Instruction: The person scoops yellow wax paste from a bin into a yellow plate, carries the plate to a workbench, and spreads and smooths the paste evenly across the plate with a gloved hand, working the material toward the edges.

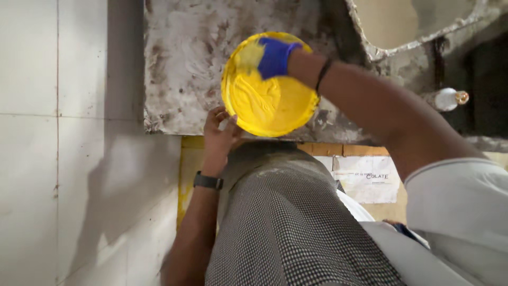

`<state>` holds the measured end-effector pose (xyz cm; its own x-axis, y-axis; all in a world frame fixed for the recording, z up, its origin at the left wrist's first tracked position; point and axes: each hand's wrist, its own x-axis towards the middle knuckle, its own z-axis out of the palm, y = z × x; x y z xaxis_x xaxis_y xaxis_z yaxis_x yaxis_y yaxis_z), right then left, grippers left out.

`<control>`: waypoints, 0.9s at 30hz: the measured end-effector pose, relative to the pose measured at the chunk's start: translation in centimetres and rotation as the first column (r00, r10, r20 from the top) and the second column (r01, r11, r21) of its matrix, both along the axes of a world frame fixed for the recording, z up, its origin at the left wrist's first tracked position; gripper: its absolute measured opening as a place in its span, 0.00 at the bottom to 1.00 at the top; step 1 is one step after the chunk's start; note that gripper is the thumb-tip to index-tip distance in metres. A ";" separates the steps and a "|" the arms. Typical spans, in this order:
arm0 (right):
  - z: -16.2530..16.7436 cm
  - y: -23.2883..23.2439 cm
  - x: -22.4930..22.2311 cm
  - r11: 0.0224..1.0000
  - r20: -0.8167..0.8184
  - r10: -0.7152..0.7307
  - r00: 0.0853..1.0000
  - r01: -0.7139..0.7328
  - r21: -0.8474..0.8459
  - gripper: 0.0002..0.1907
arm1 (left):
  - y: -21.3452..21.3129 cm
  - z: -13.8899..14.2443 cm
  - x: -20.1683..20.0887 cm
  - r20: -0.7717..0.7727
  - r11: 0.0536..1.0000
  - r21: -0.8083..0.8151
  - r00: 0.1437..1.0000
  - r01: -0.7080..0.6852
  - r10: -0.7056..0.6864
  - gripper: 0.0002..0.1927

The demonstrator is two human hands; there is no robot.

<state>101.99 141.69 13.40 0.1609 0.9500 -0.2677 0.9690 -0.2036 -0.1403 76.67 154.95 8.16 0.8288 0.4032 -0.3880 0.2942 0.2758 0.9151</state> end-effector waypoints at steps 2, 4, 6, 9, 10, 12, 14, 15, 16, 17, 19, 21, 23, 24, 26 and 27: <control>0.6 -1.3 1.1 0.991 -0.124 -0.072 0.990 0.086 0.105 0.24 | 0.2 0.5 0.0 -0.031 0.996 -0.070 0.998 0.049 -0.051 0.27; 0.4 -4.0 1.4 0.929 -0.270 -0.100 0.958 0.187 0.319 0.21 | 0.2 0.9 0.2 -0.018 0.989 -0.144 0.999 0.035 -0.038 0.28; 0.1 -6.3 0.1 0.843 -0.316 -0.161 0.935 0.296 0.448 0.18 | -0.1 1.0 0.6 0.029 0.974 -0.226 0.999 -0.022 0.030 0.22; -0.9 -8.1 -3.6 0.743 -0.342 -0.376 0.861 0.501 0.445 0.15 | -0.2 1.1 0.9 -0.115 0.954 -0.297 0.993 -0.050 0.016 0.22; -1.2 -8.3 -4.8 0.702 -0.362 -0.463 0.809 0.584 0.407 0.15 | -0.2 1.1 1.0 -0.099 0.954 -0.298 0.995 -0.041 0.012 0.22; -1.8 -8.4 -7.2 0.646 -0.413 -0.576 0.705 0.703 0.298 0.15 | -0.1 1.0 0.9 -0.068 0.953 -0.302 0.998 -0.016 -0.005 0.22; -2.4 -8.3 -9.0 0.543 -0.565 -0.630 0.532 0.823 0.169 0.16 | 0.0 0.9 0.8 -0.066 0.941 -0.337 0.998 -0.037 0.016 0.23; -2.8 -8.2 -9.8 0.477 -0.682 -0.612 0.401 0.875 0.086 0.17 | -0.1 0.8 0.8 -0.065 0.933 -0.357 0.998 -0.046 0.025 0.23; -3.2 -8.0 -10.4 0.413 -0.775 -0.577 0.257 0.911 -0.005 0.18 | -0.1 0.6 0.8 -0.044 0.926 -0.376 0.999 -0.041 0.027 0.24; -3.7 -7.6 -11.0 0.353 -0.845 -0.524 0.106 0.930 -0.102 0.19 | -0.1 0.5 0.8 -0.021 0.918 -0.396 0.999 -0.034 0.028 0.24; -4.7 -6.6 -11.9 0.254 -0.909 -0.368 -0.197 0.919 -0.302 0.21 | -0.1 0.3 0.7 -0.014 0.909 -0.415 1.000 -0.028 0.025 0.25; -5.5 -5.1 -12.4 0.195 -0.794 -0.019 -0.608 0.776 -0.600 0.23 | 0.2 0.1 0.6 -0.042 0.911 -0.411 0.999 -0.030 0.014 0.26; -5.3 -4.0 -12.8 0.205 -0.628 0.231 -0.743 0.668 -0.715 0.24 | 0.7 0.0 0.2 -0.038 0.886 -0.464 0.999 0.010 -0.032 0.26; -5.2 -3.7 -12.9 0.196 -0.613 0.293 -0.734 0.674 -0.713 0.24 | 0.9 -0.1 0.1 -0.037 0.872 -0.488 0.998 0.029 -0.054 0.26; -4.6 -3.9 -12.6 0.185 -0.575 0.411 -0.707 0.683 -0.707 0.25 | 1.1 -0.3 -0.1 -0.020 0.874 -0.483 0.997 0.052 -0.071 0.26; -3.9 -4.1 -12.4 0.184 -0.550 0.465 -0.694 0.683 -0.707 0.26 | 1.1 -0.4 -0.1 -0.016 0.875 -0.481 0.997 0.058 -0.075 0.26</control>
